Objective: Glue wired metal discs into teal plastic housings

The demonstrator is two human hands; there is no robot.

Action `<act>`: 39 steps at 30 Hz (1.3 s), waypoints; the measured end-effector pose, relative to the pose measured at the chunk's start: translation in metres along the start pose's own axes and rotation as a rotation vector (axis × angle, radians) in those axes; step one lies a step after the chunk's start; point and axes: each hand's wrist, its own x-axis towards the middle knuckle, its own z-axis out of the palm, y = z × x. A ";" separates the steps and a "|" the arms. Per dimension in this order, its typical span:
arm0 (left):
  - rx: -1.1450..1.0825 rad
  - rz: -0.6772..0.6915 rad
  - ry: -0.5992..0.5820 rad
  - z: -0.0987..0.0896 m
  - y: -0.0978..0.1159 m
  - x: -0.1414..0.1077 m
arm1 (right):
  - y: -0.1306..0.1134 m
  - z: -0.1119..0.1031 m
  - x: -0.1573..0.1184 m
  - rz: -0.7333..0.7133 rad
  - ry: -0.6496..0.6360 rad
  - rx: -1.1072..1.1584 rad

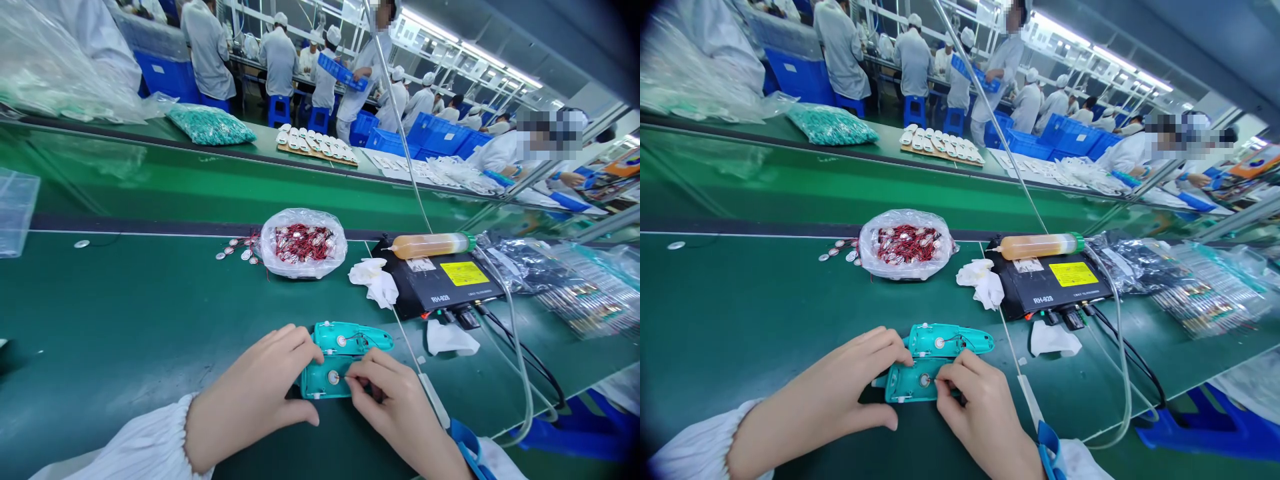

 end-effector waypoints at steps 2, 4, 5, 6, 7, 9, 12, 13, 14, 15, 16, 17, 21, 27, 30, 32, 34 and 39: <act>-0.038 -0.027 0.005 0.000 0.000 0.000 | 0.000 0.000 0.000 -0.001 0.004 0.016; -0.062 -0.053 0.004 -0.001 0.000 0.000 | 0.000 0.001 0.001 0.001 0.003 0.035; -0.072 -0.064 -0.003 -0.001 0.001 0.001 | 0.001 0.001 0.001 0.002 0.001 0.041; -0.081 -0.075 -0.014 -0.001 0.001 0.001 | 0.001 0.001 0.001 0.004 -0.003 0.042; -0.086 -0.088 -0.028 -0.002 0.002 0.001 | 0.001 0.001 0.000 0.009 -0.009 0.042; -0.086 -0.109 -0.054 -0.003 0.004 0.002 | 0.002 0.001 0.000 0.020 -0.023 0.032; -0.067 -0.128 -0.074 -0.005 0.007 0.003 | 0.003 0.003 -0.001 0.022 -0.031 0.019; -0.063 -0.128 -0.079 -0.005 0.007 0.003 | 0.004 0.003 -0.002 0.018 -0.030 0.018; -0.061 -0.128 -0.083 -0.005 0.007 0.003 | 0.004 0.003 -0.002 0.011 -0.027 0.014; -0.062 -0.127 -0.087 -0.005 0.007 0.003 | 0.005 0.003 -0.002 0.000 -0.021 0.002; -0.065 -0.125 -0.088 -0.004 0.007 0.003 | 0.005 0.003 -0.002 -0.017 -0.012 -0.023; -0.068 -0.125 -0.088 -0.004 0.007 0.003 | 0.004 0.003 -0.002 -0.041 0.000 -0.060; -0.073 -0.124 -0.082 -0.002 0.005 0.003 | 0.000 0.001 -0.001 -0.127 0.032 -0.231; -0.060 -0.126 -0.082 -0.002 0.005 0.003 | -0.009 -0.002 -0.002 -0.171 0.072 -0.299; -0.062 -0.116 -0.079 -0.001 0.004 0.003 | -0.012 -0.002 -0.002 -0.208 0.057 -0.263; -0.065 -0.107 -0.071 0.000 0.003 0.003 | -0.013 -0.002 -0.002 -0.221 0.027 -0.242; -0.066 -0.100 -0.062 0.001 0.003 0.003 | -0.013 -0.001 -0.001 -0.221 0.009 -0.232; -0.067 -0.104 -0.062 0.002 0.002 0.002 | -0.013 0.001 0.000 -0.215 0.025 -0.217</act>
